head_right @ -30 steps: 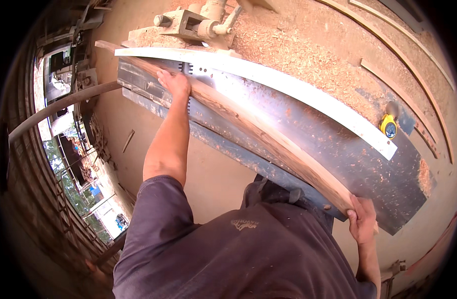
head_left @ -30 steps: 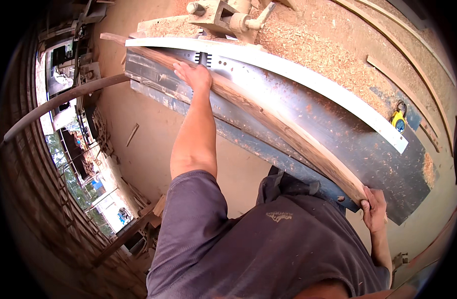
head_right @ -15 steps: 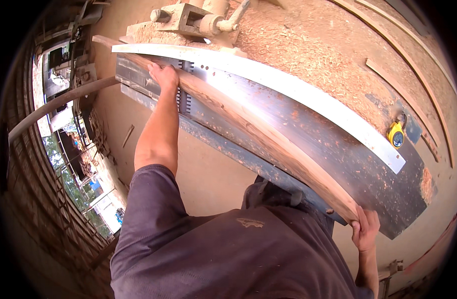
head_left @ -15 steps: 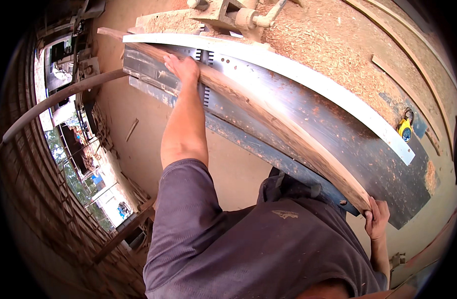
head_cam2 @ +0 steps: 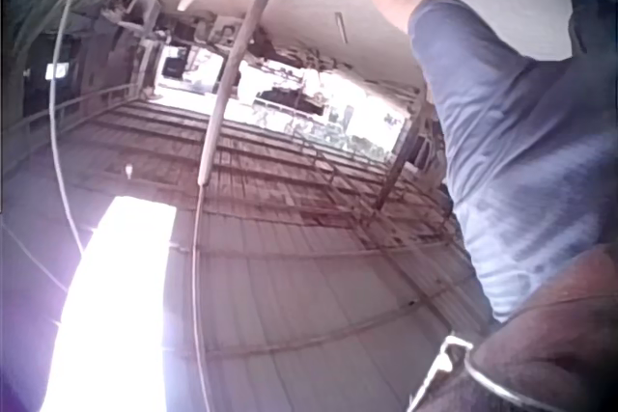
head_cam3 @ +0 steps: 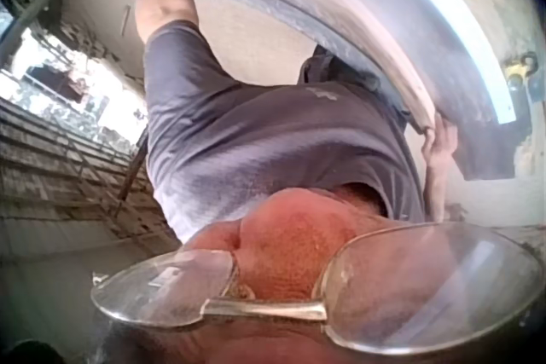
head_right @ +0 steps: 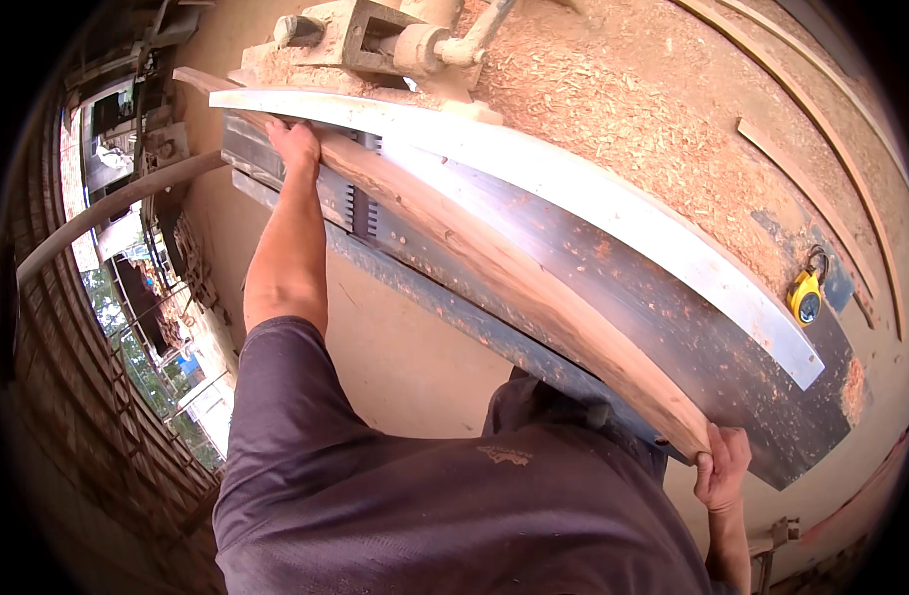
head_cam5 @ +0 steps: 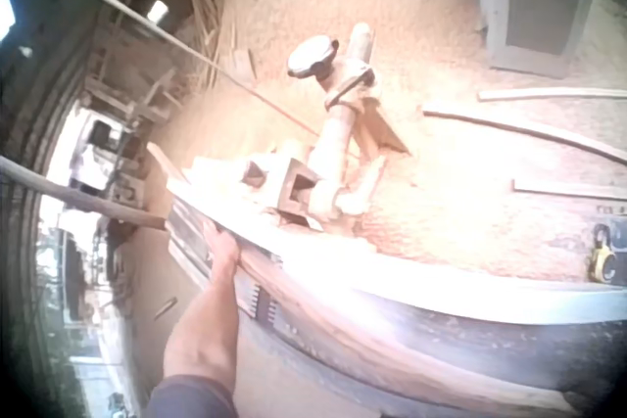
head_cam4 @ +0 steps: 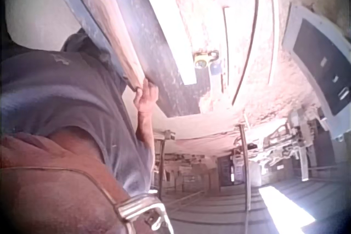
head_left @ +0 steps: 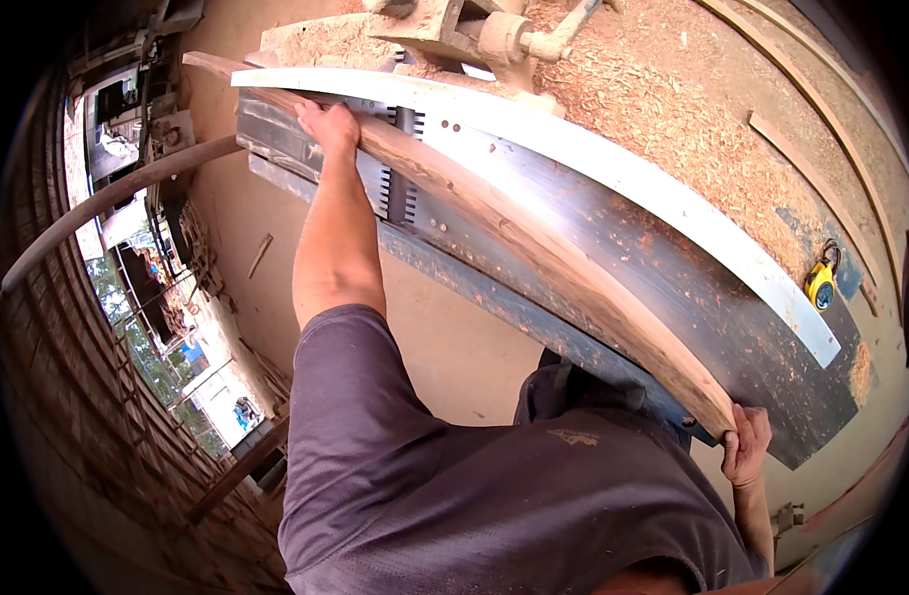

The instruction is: The person uses a jointer machine to smooth and flatten the edges of wooden planks, measuring the pieces with a tape measure between passes.

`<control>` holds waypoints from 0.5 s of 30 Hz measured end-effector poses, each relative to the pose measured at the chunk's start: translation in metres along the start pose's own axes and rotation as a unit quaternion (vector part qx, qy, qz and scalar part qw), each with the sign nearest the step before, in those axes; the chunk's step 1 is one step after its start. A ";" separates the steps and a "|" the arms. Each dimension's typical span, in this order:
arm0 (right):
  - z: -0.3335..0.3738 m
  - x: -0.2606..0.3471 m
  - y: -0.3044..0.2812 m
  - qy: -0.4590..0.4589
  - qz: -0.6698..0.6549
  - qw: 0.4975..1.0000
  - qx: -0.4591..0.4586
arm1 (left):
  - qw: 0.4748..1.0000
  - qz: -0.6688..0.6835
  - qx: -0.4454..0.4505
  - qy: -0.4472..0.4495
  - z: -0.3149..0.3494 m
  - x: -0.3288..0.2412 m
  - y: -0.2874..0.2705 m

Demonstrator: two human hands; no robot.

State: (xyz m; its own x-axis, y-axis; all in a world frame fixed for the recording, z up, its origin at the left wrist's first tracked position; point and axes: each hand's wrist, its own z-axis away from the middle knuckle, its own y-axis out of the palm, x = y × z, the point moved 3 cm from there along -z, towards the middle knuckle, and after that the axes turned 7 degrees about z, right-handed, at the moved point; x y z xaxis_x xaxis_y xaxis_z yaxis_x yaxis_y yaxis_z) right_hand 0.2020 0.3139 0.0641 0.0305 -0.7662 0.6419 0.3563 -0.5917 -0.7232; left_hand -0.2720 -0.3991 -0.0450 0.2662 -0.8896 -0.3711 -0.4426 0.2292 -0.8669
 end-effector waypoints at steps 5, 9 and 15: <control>-0.017 0.009 0.013 -0.014 -0.013 1.000 -0.015 | 0.998 0.050 0.042 -0.004 -0.025 0.010 0.004; -0.032 0.018 0.019 -0.010 -0.002 1.000 -0.013 | 0.995 0.080 0.061 -0.008 -0.037 0.015 0.002; -0.057 0.034 0.025 -0.017 -0.004 1.000 -0.020 | 0.995 0.104 0.007 -0.004 -0.061 0.044 0.006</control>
State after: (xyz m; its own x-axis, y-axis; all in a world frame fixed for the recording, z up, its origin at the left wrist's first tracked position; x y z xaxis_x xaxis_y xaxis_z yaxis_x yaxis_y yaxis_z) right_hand 0.1590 0.2589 0.0528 0.0606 -0.7529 0.6554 0.3197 -0.6074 -0.7273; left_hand -0.3150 -0.4605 -0.0462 0.1775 -0.8191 -0.5455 -0.4775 0.4130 -0.7755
